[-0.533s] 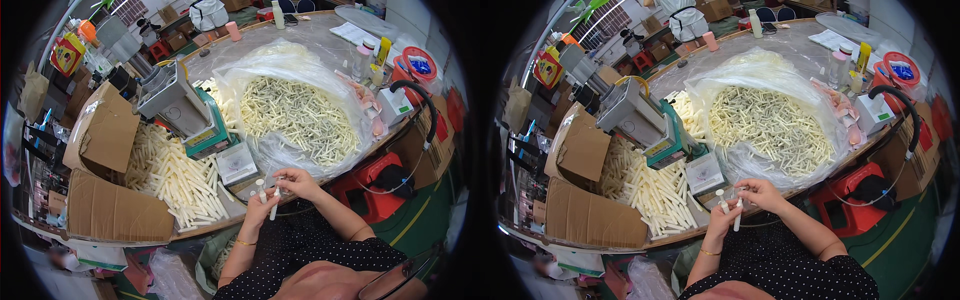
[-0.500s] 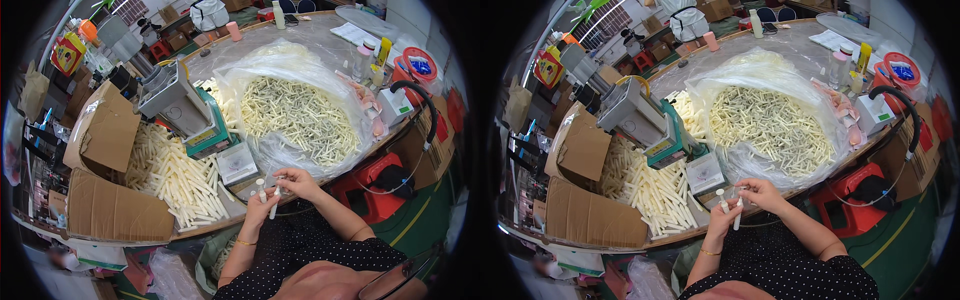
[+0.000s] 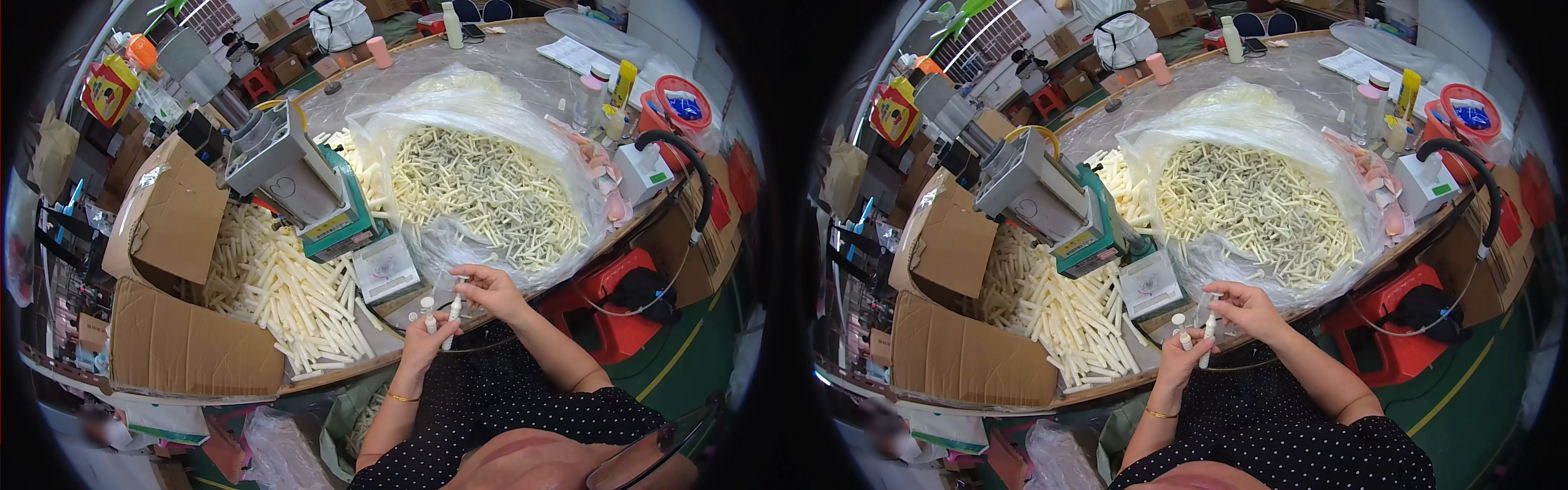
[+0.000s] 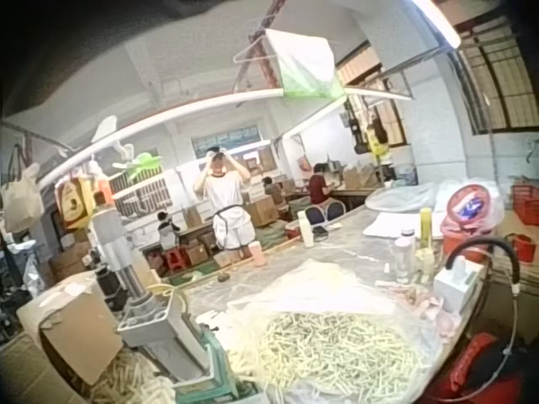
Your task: Assemble small plastic sprayer components using a press machine at a workstation.
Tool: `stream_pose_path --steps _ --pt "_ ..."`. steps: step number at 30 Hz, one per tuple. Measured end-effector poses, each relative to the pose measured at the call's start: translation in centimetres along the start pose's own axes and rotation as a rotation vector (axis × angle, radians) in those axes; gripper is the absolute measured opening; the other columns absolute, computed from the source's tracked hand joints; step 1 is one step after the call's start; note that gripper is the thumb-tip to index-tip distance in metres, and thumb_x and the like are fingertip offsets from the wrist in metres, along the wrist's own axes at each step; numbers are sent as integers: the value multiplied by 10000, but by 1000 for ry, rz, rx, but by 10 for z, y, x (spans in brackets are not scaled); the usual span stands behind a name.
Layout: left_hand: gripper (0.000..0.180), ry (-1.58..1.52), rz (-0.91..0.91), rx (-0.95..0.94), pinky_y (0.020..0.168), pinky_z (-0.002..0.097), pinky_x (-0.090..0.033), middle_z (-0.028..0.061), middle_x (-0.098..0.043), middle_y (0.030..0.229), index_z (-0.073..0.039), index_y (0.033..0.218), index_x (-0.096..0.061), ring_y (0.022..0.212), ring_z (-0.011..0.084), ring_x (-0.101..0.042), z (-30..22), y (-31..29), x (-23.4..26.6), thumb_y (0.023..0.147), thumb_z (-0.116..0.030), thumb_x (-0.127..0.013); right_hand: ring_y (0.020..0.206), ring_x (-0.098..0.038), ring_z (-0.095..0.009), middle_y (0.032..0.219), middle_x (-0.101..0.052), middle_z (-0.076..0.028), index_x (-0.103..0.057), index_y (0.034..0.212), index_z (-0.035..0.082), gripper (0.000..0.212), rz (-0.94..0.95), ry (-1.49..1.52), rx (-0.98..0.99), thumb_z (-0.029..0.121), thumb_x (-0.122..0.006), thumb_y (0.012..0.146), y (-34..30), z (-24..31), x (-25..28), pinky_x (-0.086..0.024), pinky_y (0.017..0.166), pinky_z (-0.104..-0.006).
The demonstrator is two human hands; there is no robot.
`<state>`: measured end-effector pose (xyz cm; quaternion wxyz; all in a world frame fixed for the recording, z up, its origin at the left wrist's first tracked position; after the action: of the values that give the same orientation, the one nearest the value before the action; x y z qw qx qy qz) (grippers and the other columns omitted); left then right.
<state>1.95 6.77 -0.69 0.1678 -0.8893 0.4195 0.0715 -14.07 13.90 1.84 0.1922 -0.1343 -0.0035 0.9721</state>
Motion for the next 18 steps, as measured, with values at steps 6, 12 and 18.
stream_pose_path --steps 6,12,18 --pt "113 -19 24 31 601 219 -457 80 -627 742 13 870 -585 668 128 -599 1 3 -4 793 -53 -631 580 -476 -10 791 -614 7 -588 1085 40 263 -19 -19 45 114 -590 833 2 -2 5 -409 525 -156" --pt "106 -11 -33 -24 604 215 -466 70 -625 737 17 852 -592 649 117 -594 0 1 -6 777 -39 -645 567 -474 -8 786 -623 -11 -584 1073 33 248 -13 34 33 111 -583 838 1 -1 4 -403 509 -153" --pt "101 106 -127 -122 581 201 -458 51 -620 711 18 829 -601 623 90 -580 1 2 -9 769 -39 -659 563 -472 -7 771 -618 -11 -573 1073 25 254 -59 -24 21 123 -585 839 4 -4 3 -396 491 -148"
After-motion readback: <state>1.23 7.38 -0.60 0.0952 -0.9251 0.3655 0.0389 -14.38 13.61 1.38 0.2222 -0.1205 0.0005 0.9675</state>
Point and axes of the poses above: each hand's wrist, its own y-axis towards the middle knuckle, its own x-axis out of the back of the hand, z = x × y, the point moved 1 cm from there along y, towards the middle knuckle
